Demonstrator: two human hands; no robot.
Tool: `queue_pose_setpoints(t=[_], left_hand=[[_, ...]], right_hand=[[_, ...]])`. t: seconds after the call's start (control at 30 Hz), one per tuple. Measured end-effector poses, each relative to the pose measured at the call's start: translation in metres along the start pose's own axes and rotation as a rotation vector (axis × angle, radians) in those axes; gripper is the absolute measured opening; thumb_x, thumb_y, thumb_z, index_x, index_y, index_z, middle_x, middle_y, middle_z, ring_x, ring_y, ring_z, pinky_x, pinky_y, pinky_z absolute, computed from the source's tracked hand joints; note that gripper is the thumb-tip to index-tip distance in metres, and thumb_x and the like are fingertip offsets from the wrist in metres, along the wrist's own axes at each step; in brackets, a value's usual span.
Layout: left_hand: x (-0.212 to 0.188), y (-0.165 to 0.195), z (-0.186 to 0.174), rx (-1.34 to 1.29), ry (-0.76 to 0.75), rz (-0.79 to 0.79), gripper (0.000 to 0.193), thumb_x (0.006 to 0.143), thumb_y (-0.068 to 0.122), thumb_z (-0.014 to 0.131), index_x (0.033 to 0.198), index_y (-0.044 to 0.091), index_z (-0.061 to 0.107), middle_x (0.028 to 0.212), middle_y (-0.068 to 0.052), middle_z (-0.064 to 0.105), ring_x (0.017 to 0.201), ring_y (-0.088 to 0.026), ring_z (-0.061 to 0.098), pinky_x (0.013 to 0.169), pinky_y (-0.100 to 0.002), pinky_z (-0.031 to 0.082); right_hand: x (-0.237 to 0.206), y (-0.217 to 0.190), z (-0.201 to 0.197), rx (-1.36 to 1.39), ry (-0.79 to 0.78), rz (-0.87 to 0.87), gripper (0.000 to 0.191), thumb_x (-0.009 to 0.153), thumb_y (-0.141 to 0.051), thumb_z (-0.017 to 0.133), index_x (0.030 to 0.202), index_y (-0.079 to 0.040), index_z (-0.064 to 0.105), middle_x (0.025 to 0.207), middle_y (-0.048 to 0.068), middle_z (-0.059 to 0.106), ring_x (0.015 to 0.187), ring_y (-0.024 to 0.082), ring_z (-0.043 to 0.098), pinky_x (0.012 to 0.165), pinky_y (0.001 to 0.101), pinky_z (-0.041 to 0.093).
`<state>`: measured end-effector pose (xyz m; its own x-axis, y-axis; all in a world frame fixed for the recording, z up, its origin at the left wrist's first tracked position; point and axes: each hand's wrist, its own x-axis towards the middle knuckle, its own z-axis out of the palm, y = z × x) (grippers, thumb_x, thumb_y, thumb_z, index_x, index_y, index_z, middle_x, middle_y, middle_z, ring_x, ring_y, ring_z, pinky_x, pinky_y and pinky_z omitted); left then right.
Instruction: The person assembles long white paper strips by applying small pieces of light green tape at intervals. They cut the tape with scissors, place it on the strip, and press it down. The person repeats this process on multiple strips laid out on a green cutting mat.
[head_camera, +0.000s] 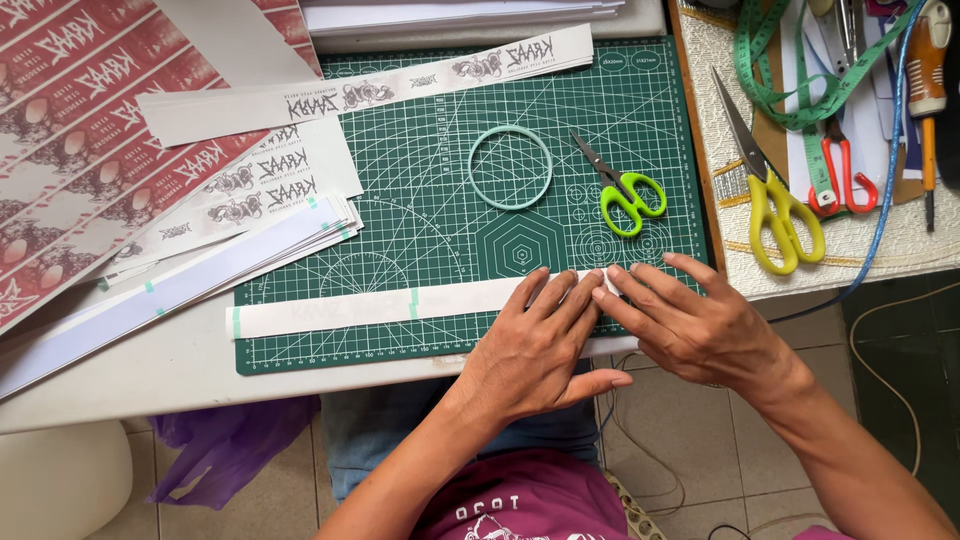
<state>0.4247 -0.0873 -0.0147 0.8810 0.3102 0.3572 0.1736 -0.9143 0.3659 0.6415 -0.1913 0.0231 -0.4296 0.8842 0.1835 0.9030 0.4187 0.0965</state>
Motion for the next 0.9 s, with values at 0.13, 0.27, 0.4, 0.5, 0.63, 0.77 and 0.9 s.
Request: queue_pose_setpoints(t=[0.13,0.27,0.4,0.5,0.63,0.77,0.9], left_hand=[[-0.002,0.004,-0.003,-0.009,0.014,0.008,0.09,0.099,0.072,0.039,0.133,-0.008,0.064,0.143,-0.02,0.061,0.134,-0.034,0.056,0.119,-0.051,0.04],[-0.004,0.007,-0.009,-0.024,0.011,0.013,0.09,0.099,0.072,0.041,0.134,-0.008,0.064,0.143,-0.02,0.061,0.132,-0.034,0.057,0.118,-0.051,0.04],[-0.004,0.008,-0.012,-0.03,0.017,0.005,0.089,0.098,0.072,0.042,0.135,-0.007,0.064,0.145,-0.019,0.06,0.133,-0.033,0.055,0.118,-0.051,0.04],[-0.004,0.006,-0.012,-0.021,0.014,0.005,0.09,0.098,0.072,0.042,0.135,-0.007,0.064,0.144,-0.018,0.06,0.134,-0.033,0.055,0.119,-0.051,0.039],[-0.003,0.004,-0.011,-0.012,0.02,0.011,0.089,0.098,0.072,0.042,0.134,-0.006,0.065,0.144,-0.018,0.061,0.132,-0.032,0.055,0.118,-0.051,0.039],[-0.003,0.002,-0.012,-0.001,0.038,0.019,0.088,0.099,0.071,0.042,0.134,-0.006,0.065,0.144,-0.017,0.061,0.131,-0.032,0.055,0.118,-0.05,0.04],[-0.003,0.001,-0.013,-0.004,0.039,0.018,0.089,0.099,0.071,0.042,0.134,-0.007,0.065,0.143,-0.017,0.06,0.131,-0.031,0.055,0.118,-0.05,0.041]], right_hand=[[-0.008,-0.011,-0.003,-0.041,0.007,0.037,0.056,0.09,-0.025,0.064,0.144,-0.011,0.056,0.14,0.006,0.064,0.128,0.021,0.056,0.11,0.0481,0.039],[-0.011,-0.017,-0.005,0.521,0.099,0.462,0.059,0.089,-0.002,0.051,0.147,-0.003,0.051,0.144,0.007,0.061,0.145,0.029,0.048,0.123,0.0474,0.035],[-0.017,-0.028,-0.006,0.453,0.165,0.494,0.051,0.085,-0.001,0.058,0.135,-0.009,0.063,0.136,0.01,0.063,0.135,0.028,0.055,0.121,0.0492,0.038],[-0.02,-0.034,-0.005,0.351,0.103,0.43,0.048,0.077,-0.006,0.069,0.125,-0.013,0.069,0.123,0.007,0.066,0.121,0.024,0.061,0.117,0.054,0.035],[-0.016,-0.039,-0.002,0.269,0.1,0.388,0.044,0.077,-0.009,0.073,0.121,-0.013,0.072,0.12,0.003,0.068,0.115,0.021,0.064,0.117,0.0557,0.035],[-0.007,-0.039,-0.005,0.299,0.104,0.446,0.034,0.079,-0.011,0.074,0.113,-0.013,0.075,0.114,0.002,0.07,0.113,0.019,0.064,0.115,0.0536,0.036],[0.002,-0.033,-0.009,0.428,0.127,0.526,0.022,0.083,-0.017,0.078,0.105,-0.012,0.077,0.109,0.002,0.072,0.106,0.019,0.065,0.105,0.0446,0.041]])
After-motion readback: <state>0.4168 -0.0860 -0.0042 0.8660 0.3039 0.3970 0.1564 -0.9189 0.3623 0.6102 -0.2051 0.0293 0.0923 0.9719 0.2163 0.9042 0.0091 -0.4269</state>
